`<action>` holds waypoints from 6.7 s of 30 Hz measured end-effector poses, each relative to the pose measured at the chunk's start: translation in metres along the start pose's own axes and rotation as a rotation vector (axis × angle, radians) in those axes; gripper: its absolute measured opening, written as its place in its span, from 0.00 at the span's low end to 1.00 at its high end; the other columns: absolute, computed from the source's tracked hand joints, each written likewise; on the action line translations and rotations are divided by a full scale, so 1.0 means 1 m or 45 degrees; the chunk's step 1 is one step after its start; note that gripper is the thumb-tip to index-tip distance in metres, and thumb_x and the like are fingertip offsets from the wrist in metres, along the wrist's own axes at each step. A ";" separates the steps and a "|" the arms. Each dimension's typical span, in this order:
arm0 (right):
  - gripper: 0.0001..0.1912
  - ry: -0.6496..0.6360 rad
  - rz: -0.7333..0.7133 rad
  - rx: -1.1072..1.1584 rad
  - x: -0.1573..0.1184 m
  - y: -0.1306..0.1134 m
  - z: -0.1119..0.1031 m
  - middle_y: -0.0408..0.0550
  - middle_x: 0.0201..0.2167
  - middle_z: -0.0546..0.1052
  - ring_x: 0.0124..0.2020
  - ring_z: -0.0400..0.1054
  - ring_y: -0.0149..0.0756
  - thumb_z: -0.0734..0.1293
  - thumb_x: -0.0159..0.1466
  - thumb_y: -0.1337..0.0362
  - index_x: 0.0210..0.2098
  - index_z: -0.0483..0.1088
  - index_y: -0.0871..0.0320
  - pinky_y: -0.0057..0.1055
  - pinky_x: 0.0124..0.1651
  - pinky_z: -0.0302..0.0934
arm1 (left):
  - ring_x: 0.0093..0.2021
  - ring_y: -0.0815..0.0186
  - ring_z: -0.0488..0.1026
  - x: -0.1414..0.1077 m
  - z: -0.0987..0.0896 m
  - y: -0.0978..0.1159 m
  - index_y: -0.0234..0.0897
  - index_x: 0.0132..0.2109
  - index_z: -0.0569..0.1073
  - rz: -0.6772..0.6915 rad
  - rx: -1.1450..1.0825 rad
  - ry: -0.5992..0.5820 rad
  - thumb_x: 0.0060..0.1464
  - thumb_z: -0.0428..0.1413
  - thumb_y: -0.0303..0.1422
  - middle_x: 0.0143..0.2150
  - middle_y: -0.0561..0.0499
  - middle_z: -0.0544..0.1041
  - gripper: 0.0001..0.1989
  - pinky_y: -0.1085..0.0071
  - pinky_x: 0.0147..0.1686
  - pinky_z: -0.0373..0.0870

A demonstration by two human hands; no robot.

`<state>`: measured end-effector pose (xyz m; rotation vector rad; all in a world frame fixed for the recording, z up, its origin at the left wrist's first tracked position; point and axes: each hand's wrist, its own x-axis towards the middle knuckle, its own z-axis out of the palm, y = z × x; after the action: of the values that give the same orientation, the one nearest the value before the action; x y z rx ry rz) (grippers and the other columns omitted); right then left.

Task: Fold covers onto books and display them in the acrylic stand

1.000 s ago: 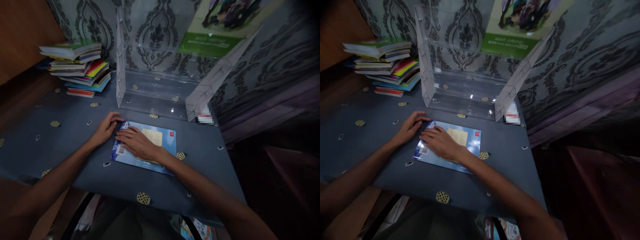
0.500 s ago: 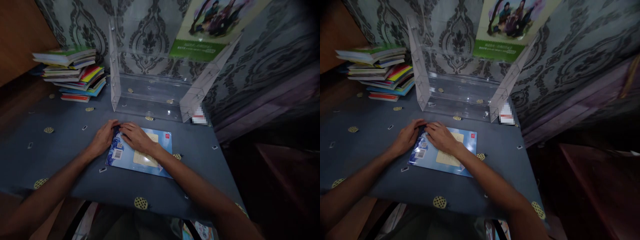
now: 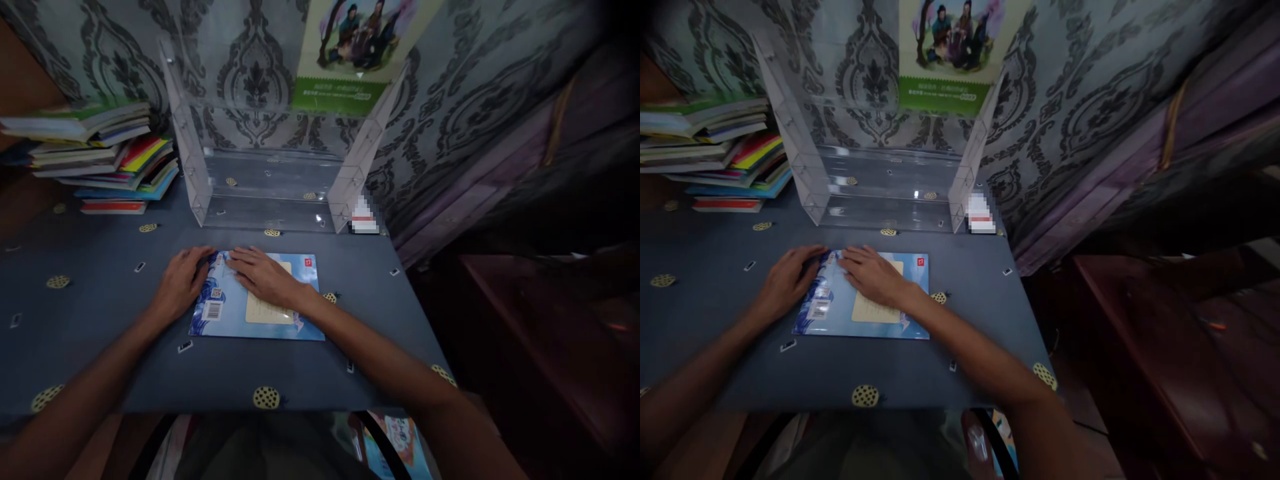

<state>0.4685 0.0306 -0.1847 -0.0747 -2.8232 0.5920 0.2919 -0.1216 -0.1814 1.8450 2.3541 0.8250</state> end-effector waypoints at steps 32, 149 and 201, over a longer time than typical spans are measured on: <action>0.19 0.375 0.387 0.503 -0.119 0.056 -0.042 0.49 0.60 0.77 0.65 0.68 0.39 0.58 0.74 0.62 0.59 0.73 0.54 0.48 0.71 0.56 | 0.70 0.56 0.63 -0.024 0.033 0.130 0.45 0.66 0.64 1.141 -0.028 -0.612 0.71 0.44 0.30 0.64 0.49 0.75 0.20 0.50 0.69 0.57; 0.16 0.495 0.302 0.628 -0.118 -0.005 -0.028 0.50 0.44 0.82 0.45 0.76 0.36 0.58 0.74 0.62 0.53 0.74 0.57 0.34 0.51 0.68 | 0.53 0.48 0.76 0.002 0.038 0.114 0.32 0.52 0.75 0.720 0.488 -0.123 0.68 0.50 0.38 0.52 0.35 0.80 0.16 0.51 0.48 0.77; 0.11 0.411 -0.032 -0.012 -0.126 0.014 -0.020 0.49 0.34 0.77 0.37 0.70 0.37 0.62 0.74 0.64 0.41 0.75 0.60 0.33 0.43 0.66 | 0.45 0.55 0.82 -0.002 0.043 0.120 0.31 0.43 0.79 0.920 0.501 0.207 0.67 0.54 0.32 0.45 0.39 0.84 0.10 0.62 0.44 0.78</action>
<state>0.5957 0.0388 -0.2027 -0.1245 -2.5104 0.5093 0.4145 -0.0894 -0.1674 2.9793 2.0194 0.5708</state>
